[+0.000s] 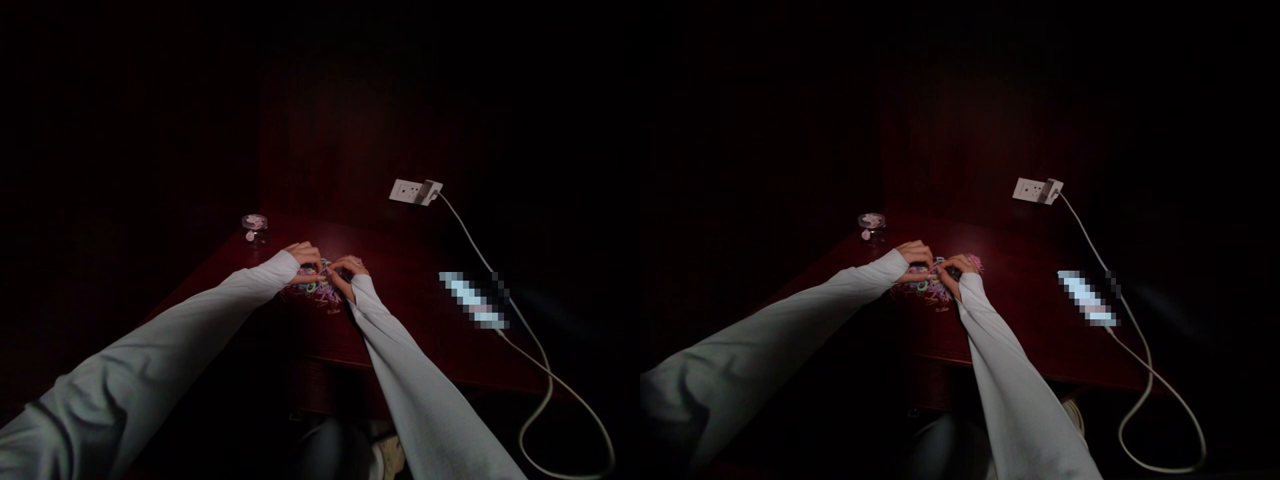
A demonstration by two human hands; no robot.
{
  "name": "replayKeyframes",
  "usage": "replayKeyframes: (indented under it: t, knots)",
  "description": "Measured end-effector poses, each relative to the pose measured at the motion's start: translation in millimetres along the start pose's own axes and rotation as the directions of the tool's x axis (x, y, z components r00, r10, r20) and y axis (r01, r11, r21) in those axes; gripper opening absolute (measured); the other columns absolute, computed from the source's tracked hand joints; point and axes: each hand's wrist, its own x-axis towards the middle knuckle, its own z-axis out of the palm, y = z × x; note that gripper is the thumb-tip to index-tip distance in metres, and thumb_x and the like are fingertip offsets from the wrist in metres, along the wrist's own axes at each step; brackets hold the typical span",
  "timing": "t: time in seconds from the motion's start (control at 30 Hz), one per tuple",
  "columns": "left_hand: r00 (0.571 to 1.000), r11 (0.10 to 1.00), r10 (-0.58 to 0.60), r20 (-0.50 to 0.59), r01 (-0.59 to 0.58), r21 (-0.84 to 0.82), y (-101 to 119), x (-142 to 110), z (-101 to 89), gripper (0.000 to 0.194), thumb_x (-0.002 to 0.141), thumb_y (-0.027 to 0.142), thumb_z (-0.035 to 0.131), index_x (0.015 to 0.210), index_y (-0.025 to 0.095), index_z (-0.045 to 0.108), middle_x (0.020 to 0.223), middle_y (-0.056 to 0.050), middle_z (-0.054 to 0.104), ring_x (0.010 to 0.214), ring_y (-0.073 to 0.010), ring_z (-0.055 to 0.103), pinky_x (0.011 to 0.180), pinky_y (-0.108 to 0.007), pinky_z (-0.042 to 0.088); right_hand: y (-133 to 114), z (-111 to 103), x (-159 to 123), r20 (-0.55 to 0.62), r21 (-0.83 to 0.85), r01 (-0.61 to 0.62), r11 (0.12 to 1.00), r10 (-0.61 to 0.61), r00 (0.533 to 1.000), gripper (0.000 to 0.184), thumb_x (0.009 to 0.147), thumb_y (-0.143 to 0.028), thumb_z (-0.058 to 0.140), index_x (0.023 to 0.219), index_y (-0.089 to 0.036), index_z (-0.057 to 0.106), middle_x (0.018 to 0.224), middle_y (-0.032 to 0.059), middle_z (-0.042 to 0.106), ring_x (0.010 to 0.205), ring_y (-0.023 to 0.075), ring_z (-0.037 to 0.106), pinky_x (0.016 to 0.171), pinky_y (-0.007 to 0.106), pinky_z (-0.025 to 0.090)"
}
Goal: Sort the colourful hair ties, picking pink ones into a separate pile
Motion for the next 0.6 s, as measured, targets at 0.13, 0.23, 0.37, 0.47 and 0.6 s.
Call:
replayKeyframes:
  t: [0.13, 0.23, 0.37, 0.47, 0.6]
  knots:
    - [1.0, 1.0, -0.001, -0.009, 0.001, -0.016, -7, 0, 4.1, 0.029, 0.107, 0.044, 0.061, 0.101, 0.021, 0.078, 0.106, -0.006, 0.075, 0.104, -0.0224, 0.062, 0.092, -0.034, 0.042, 1, -1, 0, -0.001, -0.025, -0.002, 1.0, 0.002, 1.0, 0.023, 0.09, -0.047, 0.074, 0.078, -0.028, 0.076, 0.088, 0.005, 0.076, 0.086, 0.0252, 0.068, 0.094, 0.045, 0.053]
    - [1.0, 1.0, -0.022, -0.012, 0.022, 0.001, -16, 2, 12.3, 0.03, 0.106, 0.044, 0.06, 0.099, 0.022, 0.079, 0.102, -0.006, 0.075, 0.101, -0.0222, 0.062, 0.09, -0.034, 0.041, 2, -1, 0, -0.008, -0.026, -0.013, 1.0, 0.013, 1.0, 0.025, 0.09, -0.049, 0.074, 0.078, -0.028, 0.076, 0.088, 0.0051, 0.076, 0.087, 0.0253, 0.068, 0.093, 0.045, 0.053]
    - [0.998, 0.999, -0.042, -0.055, 0.043, 0.024, -27, 3, 23.9, 0.029, 0.105, 0.044, 0.062, 0.094, 0.023, 0.078, 0.097, -0.005, 0.074, 0.097, -0.0215, 0.062, 0.087, -0.033, 0.04, 4, -1, -2, -0.033, -0.023, -0.023, 0.999, 0.022, 0.999, 0.025, 0.095, -0.048, 0.068, 0.082, -0.028, 0.077, 0.089, 0.0049, 0.076, 0.089, 0.0252, 0.067, 0.094, 0.044, 0.053]
    - [0.997, 0.998, -0.037, -0.062, 0.041, 0.053, -29, 3, 25.4, 0.034, 0.105, 0.048, 0.062, 0.091, 0.021, 0.077, 0.094, -0.005, 0.074, 0.095, -0.0212, 0.061, 0.086, -0.033, 0.039, 4, -1, -2, -0.035, -0.027, -0.021, 0.999, 0.02, 0.999, 0.025, 0.097, -0.047, 0.065, 0.086, -0.028, 0.078, 0.09, 0.0052, 0.076, 0.09, 0.0252, 0.067, 0.093, 0.043, 0.053]
    - [0.999, 0.998, -0.013, -0.046, 0.015, 0.06, -22, 1, 15.6, 0.034, 0.106, 0.048, 0.061, 0.092, 0.021, 0.078, 0.095, -0.005, 0.075, 0.096, -0.0213, 0.062, 0.085, -0.034, 0.038, 2, 0, -2, -0.004, -0.027, -0.022, 0.999, 0.022, 1.0, 0.018, 0.093, -0.044, 0.071, 0.09, -0.029, 0.081, 0.095, 0.0055, 0.078, 0.092, 0.0262, 0.068, 0.093, 0.044, 0.054]
